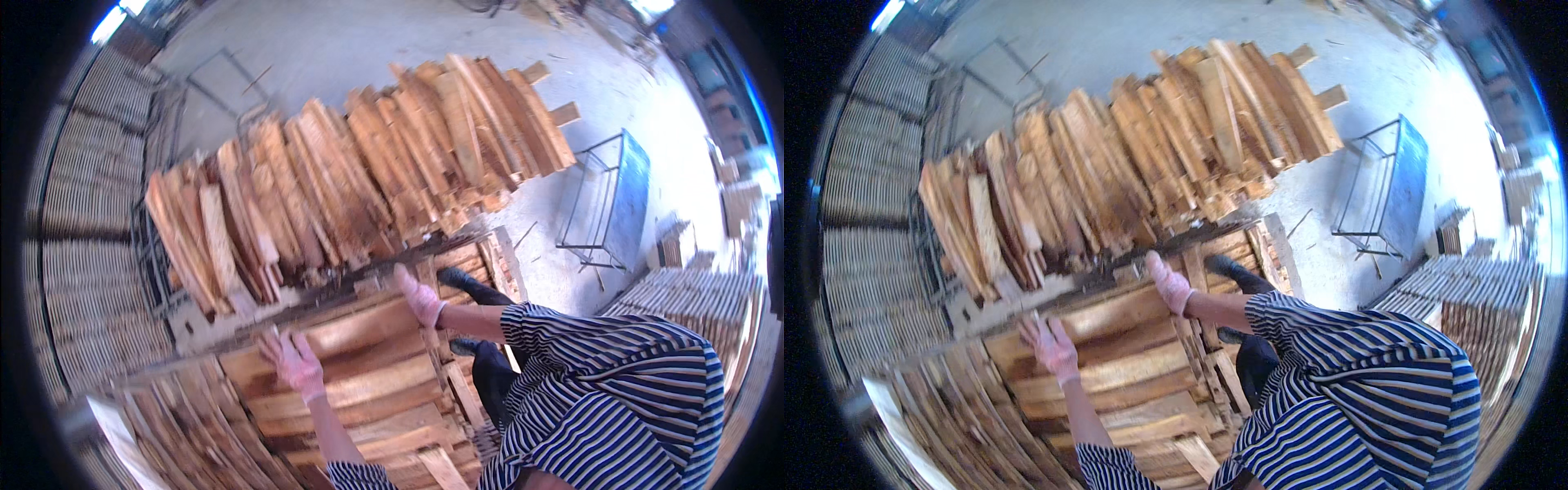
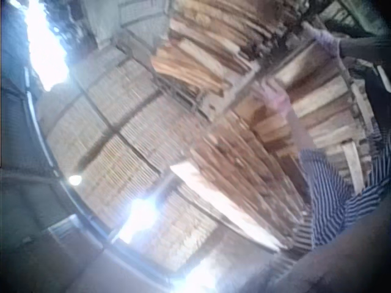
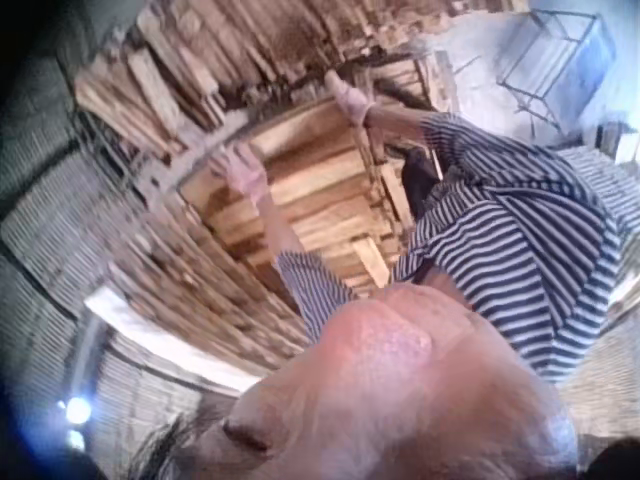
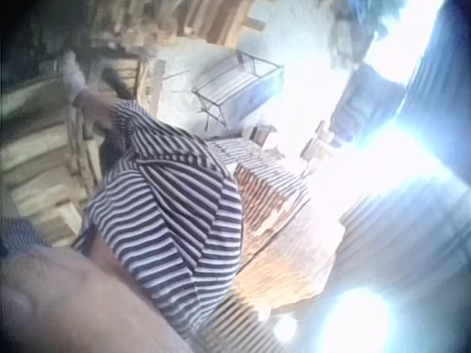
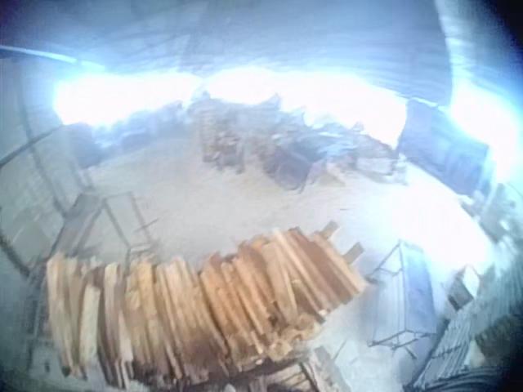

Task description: The person repeatedly picks up wooden planks from a large pile and places them onto a vertical rack. The task involves continuous lifting and arranging of the planks in a repetitive cycle.

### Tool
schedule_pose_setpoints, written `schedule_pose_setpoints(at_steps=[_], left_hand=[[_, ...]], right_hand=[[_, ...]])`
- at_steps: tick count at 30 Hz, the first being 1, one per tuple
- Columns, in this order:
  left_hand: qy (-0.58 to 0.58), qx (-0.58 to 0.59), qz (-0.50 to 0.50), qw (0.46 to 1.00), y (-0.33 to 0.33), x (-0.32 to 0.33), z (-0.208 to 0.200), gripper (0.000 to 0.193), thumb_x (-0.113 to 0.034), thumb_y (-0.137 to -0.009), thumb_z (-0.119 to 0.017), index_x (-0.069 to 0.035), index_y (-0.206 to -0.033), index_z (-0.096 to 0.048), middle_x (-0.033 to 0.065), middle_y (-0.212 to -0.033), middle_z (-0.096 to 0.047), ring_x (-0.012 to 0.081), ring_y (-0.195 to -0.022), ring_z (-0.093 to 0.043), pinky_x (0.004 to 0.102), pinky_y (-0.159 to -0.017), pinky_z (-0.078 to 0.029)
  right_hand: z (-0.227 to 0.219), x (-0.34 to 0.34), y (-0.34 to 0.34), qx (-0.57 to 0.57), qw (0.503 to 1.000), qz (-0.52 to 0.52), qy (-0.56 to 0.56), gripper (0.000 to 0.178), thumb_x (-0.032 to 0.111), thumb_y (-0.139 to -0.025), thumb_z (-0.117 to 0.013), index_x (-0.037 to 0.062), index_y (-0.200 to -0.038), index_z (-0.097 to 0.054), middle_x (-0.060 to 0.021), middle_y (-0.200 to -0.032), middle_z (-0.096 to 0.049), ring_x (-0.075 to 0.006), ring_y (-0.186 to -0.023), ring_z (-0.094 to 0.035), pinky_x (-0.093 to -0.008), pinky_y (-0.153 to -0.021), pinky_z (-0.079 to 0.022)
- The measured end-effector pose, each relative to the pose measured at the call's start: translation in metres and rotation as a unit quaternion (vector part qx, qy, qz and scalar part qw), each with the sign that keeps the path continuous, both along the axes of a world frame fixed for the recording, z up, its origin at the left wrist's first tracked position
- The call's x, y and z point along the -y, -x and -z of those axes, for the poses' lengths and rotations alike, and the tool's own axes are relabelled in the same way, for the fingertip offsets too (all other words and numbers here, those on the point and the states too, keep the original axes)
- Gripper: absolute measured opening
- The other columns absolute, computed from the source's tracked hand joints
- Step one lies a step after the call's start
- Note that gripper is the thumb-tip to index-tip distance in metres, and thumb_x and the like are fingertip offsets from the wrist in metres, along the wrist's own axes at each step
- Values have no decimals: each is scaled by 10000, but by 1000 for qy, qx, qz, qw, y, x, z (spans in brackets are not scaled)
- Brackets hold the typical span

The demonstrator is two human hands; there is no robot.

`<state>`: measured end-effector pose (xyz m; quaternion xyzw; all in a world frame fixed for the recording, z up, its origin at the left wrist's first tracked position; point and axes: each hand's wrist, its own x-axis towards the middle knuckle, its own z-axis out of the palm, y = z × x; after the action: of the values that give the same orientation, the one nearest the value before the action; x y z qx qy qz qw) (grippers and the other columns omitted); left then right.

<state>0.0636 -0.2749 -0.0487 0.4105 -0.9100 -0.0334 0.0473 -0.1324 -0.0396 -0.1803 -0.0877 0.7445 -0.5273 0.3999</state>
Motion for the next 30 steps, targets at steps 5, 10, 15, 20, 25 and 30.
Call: schedule_pose_setpoints(at_steps=[5, 10, 15, 20, 25, 30], left_hand=[[11, -29, 10, 999, -1, 0, 8, 471, -421, -1046, -428, -25, -1171, -649, 245, -1518, -424, 495, -1441, -294, 628, -1196, -179], [1, 22, -5, 1000, 5, -1, 7, 536, -460, -1062, -376, -30, -1234, -643, 219, -1548, -405, 418, -1484, -261, 563, -1224, -152], [24, 21, 17, 999, -12, 5, 11, 521, -429, -1061, -385, 13, -1157, -642, 235, -1539, -390, 471, -1465, -246, 606, -1208, -160], [-40, 10, -27, 999, 26, -18, -17, 561, -439, -1073, -330, 8, -1275, -602, 218, -1545, -397, 416, -1484, -249, 572, -1217, -167], [-6, 61, -1, 998, 15, -6, -9, 502, -398, -1066, -377, 4, -1254, -611, 210, -1525, -413, 424, -1458, -291, 577, -1212, -174], [40, 7, -120, 992, 126, -59, 5, 460, -393, -1055, -431, -6, -1257, -576, 192, -1453, -437, 357, -1362, -423, 577, -1129, -370]], right_hand=[[-25, -11, 28, -164, 957, -220, -92, 549, 344, -1084, -294, 112, -1579, -240, -250, -1637, -184, -461, -1446, -320, -452, -1196, -293], [-37, -73, 123, -55, 960, -15, -275, 663, 443, -1025, -424, 144, -1582, -222, -293, -1582, -260, -509, -1364, -412, -516, -1117, -389], [-54, -154, 277, -241, 865, 285, -337, 761, 517, -866, -651, 111, -1454, -389, -257, -1420, -435, -452, -1278, -497, -526, -1002, -464], [-18, -190, 377, -117, 895, 210, -375, 936, 624, -820, -699, 108, -1521, -354, -267, -1523, -366, -442, -1387, -404, -516, -1128, -366], [-34, -160, 406, -92, 867, 100, -479, 989, 603, -730, -784, 129, -1500, -382, -275, -1484, -414, -434, -1354, -459, -515, -1075, -440], [-41, -192, 432, -108, 876, -61, -466, 905, 501, -716, -777, 54, -1426, -438, -280, -1396, -510, -439, -1282, -533, -502, -1040, -469]])
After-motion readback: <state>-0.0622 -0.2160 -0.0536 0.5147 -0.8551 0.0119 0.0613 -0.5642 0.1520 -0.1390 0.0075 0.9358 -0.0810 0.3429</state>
